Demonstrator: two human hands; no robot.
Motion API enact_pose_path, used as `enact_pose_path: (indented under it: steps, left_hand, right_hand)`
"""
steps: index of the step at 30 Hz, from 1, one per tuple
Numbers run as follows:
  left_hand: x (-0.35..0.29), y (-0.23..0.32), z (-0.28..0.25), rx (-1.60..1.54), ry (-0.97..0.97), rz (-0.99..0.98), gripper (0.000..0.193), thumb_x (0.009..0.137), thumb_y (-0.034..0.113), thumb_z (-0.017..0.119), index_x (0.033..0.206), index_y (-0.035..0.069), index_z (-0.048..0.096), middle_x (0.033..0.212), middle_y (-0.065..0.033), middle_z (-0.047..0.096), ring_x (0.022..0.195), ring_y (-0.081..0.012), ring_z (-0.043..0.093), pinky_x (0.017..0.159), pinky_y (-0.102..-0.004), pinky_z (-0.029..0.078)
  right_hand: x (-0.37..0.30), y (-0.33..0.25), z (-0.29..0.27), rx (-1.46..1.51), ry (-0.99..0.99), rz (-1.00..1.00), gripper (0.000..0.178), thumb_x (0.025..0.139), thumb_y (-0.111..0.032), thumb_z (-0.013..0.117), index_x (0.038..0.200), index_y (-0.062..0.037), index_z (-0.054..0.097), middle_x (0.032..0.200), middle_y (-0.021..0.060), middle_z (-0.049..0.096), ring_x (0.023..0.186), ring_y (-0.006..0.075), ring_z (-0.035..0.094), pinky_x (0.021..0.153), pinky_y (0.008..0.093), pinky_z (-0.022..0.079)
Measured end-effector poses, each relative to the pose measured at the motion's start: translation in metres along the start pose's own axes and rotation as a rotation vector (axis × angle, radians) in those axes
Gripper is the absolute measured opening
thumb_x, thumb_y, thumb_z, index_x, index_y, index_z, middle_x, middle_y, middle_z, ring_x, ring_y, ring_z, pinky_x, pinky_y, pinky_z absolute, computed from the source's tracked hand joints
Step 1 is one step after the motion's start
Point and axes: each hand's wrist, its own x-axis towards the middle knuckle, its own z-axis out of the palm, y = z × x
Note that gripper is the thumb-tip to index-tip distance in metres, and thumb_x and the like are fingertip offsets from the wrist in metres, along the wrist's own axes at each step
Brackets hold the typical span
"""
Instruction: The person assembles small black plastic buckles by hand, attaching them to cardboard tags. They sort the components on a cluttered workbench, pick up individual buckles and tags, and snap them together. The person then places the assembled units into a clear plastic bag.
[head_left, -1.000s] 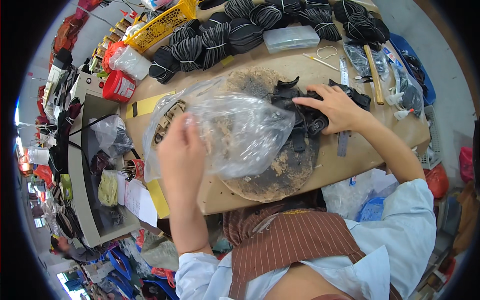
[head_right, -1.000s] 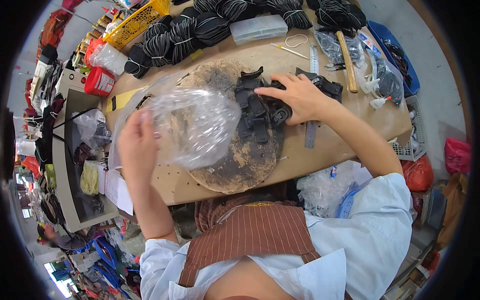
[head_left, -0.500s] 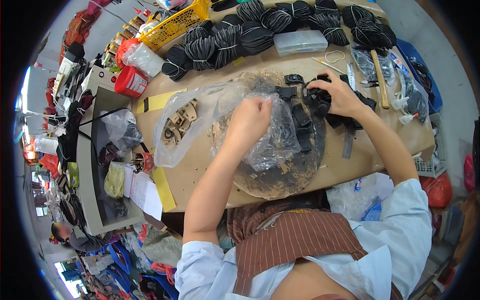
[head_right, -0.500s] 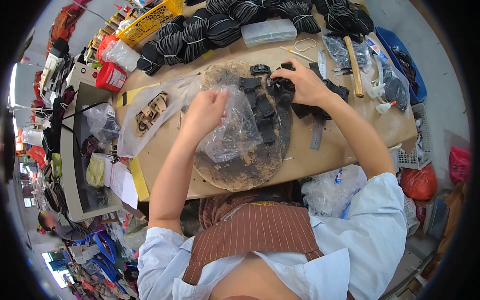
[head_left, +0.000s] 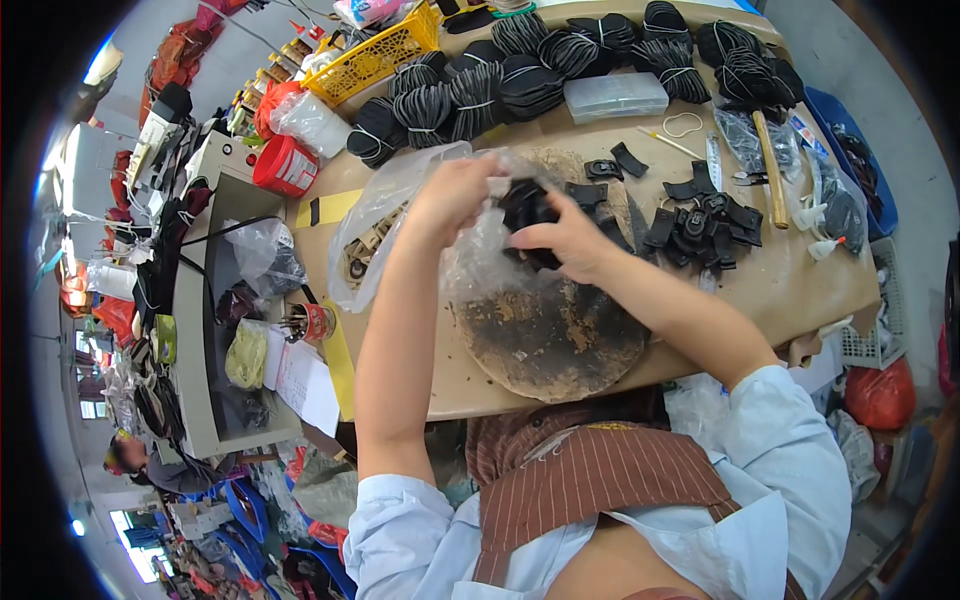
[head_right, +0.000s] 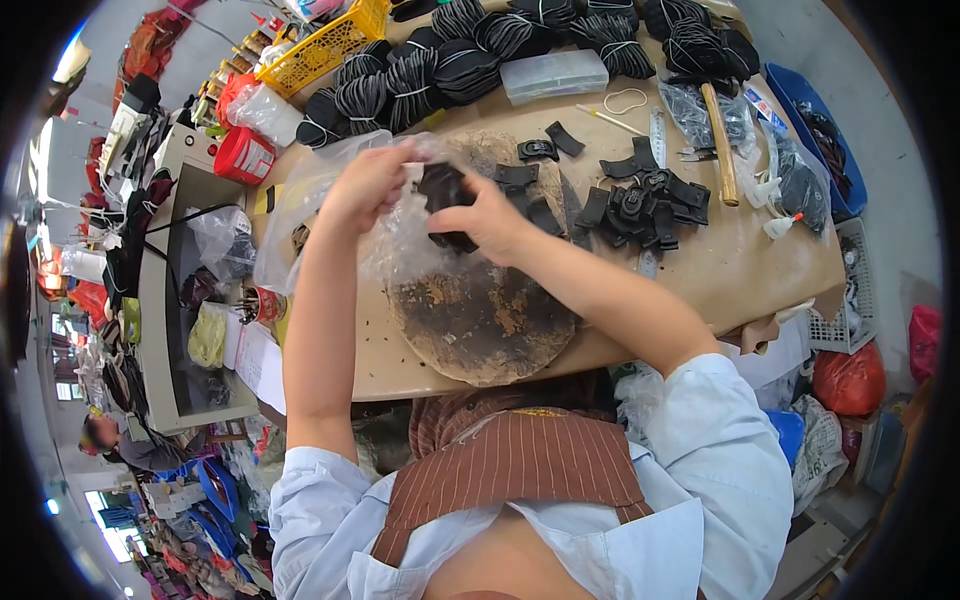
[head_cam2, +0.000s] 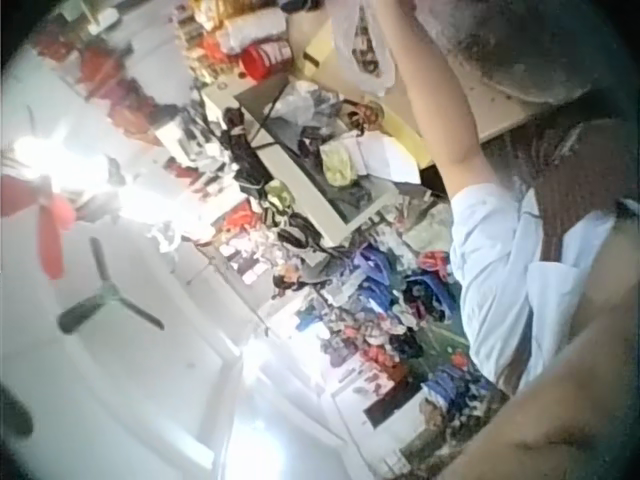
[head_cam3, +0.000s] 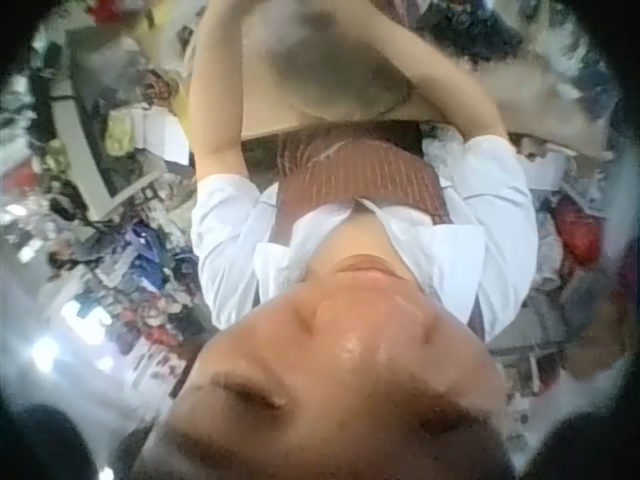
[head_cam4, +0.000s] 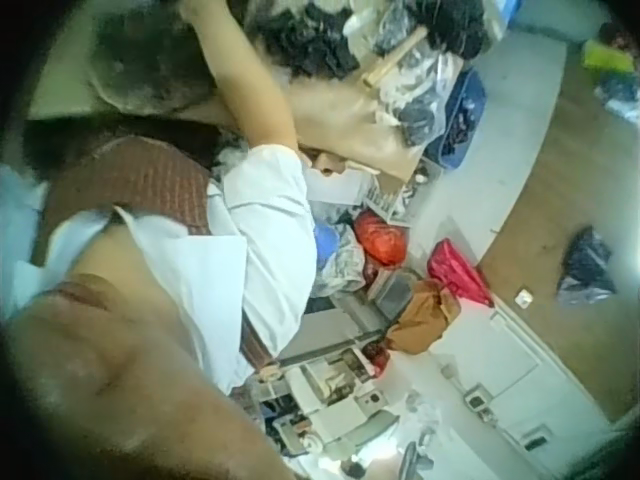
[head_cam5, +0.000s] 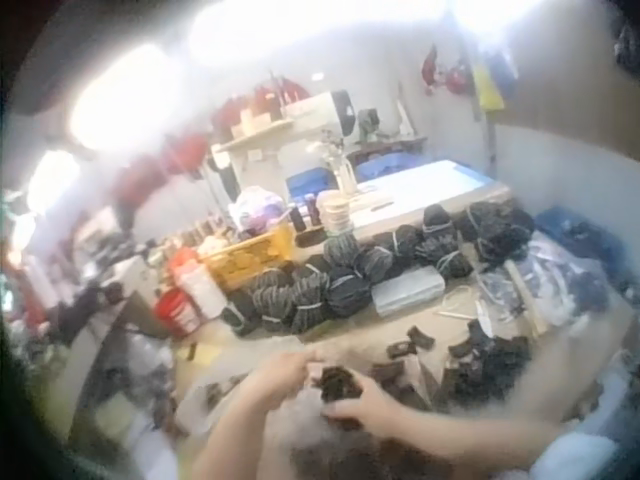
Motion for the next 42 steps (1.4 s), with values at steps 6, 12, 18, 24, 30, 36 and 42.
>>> enact_pose_path:
  steps: [6, 12, 18, 24, 30, 36, 42]
  left_hand:
    - [-0.047, -0.008, 0.008, -0.290, -0.080, 0.039, 0.036, 0.097, 0.038, 0.046, 0.094, 0.006, 0.062, 0.052, 0.0075, 0.040, 0.037, -0.0022, 0.034, 0.032, -0.0182, 0.026]
    - [-0.052, -0.015, -0.015, -0.516, 0.208, 0.172, 0.032, 0.098, 0.038, 0.044, 0.100, 0.011, 0.059, 0.054, 0.0064, 0.038, 0.040, -0.0024, 0.036, 0.033, -0.0178, 0.025]
    - [-0.052, -0.040, -0.003, -0.456, 0.084, 0.219, 0.035, 0.097, 0.037, 0.047, 0.072, 0.013, 0.051, 0.054, 0.0042, 0.044, 0.040, -0.0041, 0.040, 0.034, -0.0189, 0.028]
    - [-0.048, -0.046, 0.023, -0.411, 0.022, 0.253, 0.030, 0.097, 0.032, 0.049, 0.076, 0.011, 0.055, 0.056, 0.0045, 0.046, 0.043, -0.0034, 0.043, 0.037, -0.0183, 0.031]
    - [-0.061, -0.055, 0.023, -0.353, 0.031, 0.296, 0.026, 0.098, 0.029, 0.048, 0.100, 0.007, 0.061, 0.058, 0.0054, 0.046, 0.045, -0.0019, 0.042, 0.040, -0.0173, 0.033]
    - [-0.068, -0.057, 0.026, -0.336, 0.089, 0.267, 0.032, 0.099, 0.027, 0.047, 0.116, 0.003, 0.059, 0.058, 0.0060, 0.044, 0.046, -0.0016, 0.040, 0.043, -0.0168, 0.032]
    - [-0.060, -0.056, 0.020, -0.409, 0.053, 0.343, 0.031, 0.099, 0.026, 0.046, 0.115, 0.003, 0.060, 0.058, 0.0063, 0.043, 0.047, -0.0018, 0.039, 0.044, -0.0169, 0.032]
  right_hand:
    - [0.117, 0.056, 0.019, -0.544, -0.523, -0.102, 0.038, 0.072, -0.008, 0.068, 0.109, -0.0031, 0.060, 0.097, 0.0094, 0.064, 0.093, 0.0203, 0.061, 0.083, 0.0353, 0.048]
    - [0.048, -0.019, 0.035, -1.448, -0.390, -0.528, 0.037, 0.075, -0.021, 0.071, 0.108, -0.0051, 0.062, 0.102, 0.0153, 0.063, 0.101, 0.0312, 0.060, 0.086, 0.0399, 0.047]
    - [-0.086, -0.101, -0.118, -1.738, 0.076, -0.453, 0.097, 0.059, -0.049, 0.081, 0.141, -0.0227, 0.038, 0.145, 0.0273, 0.021, 0.132, 0.0478, 0.023, 0.107, 0.0517, 0.024]
    - [-0.111, -0.086, -0.157, -1.960, 0.310, -0.006, 0.104, 0.056, -0.066, 0.074, 0.144, -0.0351, 0.029, 0.149, 0.0251, 0.013, 0.134, 0.0507, 0.013, 0.103, 0.0641, 0.014]
    - [-0.112, -0.060, -0.146, -1.909, 0.170, -0.546, 0.067, 0.067, -0.043, 0.074, 0.129, -0.0297, 0.053, 0.129, 0.0193, 0.046, 0.111, 0.0335, 0.048, 0.089, 0.0445, 0.037]
    - [-0.131, -0.049, -0.131, -1.885, 0.142, -0.472, 0.058, 0.067, -0.029, 0.073, 0.122, -0.0248, 0.055, 0.102, 0.0156, 0.055, 0.088, 0.0311, 0.056, 0.079, 0.0416, 0.042]
    - [-0.097, -0.087, -0.153, -1.355, 0.135, -0.433, 0.039, 0.072, -0.002, 0.066, 0.109, -0.0080, 0.057, 0.094, 0.0100, 0.062, 0.085, 0.0215, 0.061, 0.076, 0.0292, 0.048]
